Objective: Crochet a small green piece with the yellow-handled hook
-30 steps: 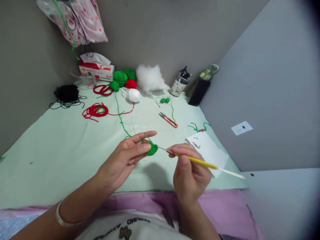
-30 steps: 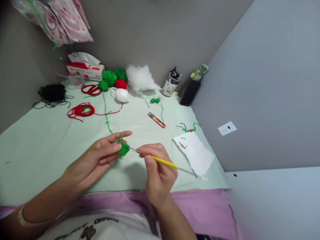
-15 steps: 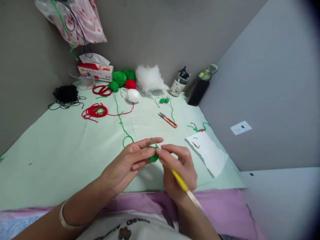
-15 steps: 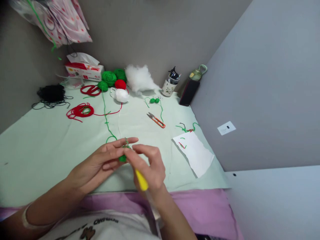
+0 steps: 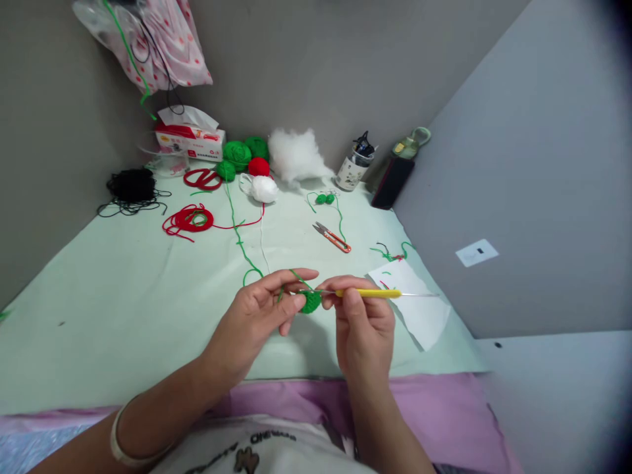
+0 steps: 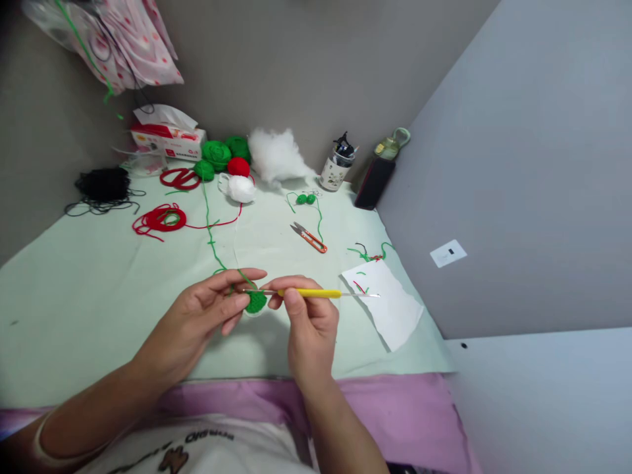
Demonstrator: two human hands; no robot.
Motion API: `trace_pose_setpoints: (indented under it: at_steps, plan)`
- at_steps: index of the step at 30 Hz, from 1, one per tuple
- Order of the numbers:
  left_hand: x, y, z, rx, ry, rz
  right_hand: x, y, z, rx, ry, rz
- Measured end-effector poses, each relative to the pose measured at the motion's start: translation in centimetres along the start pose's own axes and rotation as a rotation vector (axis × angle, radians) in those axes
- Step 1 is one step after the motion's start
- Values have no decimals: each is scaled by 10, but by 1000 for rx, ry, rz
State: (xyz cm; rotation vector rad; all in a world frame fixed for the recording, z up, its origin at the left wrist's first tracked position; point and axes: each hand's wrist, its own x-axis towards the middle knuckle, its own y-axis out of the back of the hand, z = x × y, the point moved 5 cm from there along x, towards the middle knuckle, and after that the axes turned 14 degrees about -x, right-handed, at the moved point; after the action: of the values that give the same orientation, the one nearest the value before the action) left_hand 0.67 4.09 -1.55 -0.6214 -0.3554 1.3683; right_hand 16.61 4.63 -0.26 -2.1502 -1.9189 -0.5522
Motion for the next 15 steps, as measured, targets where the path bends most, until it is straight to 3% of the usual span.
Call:
trace_pose_setpoints:
  at_steps: [4,10,15]
  plan:
    - [0,0,4,9,10,39,6,-1,-2,96,-32,-20]
    - [-1,0,6,23,-20,50,5,-1,-6,59,-16,-54]
    - [-1,2,10,116,-49,68,-3,2,-19,-157,153,-15]
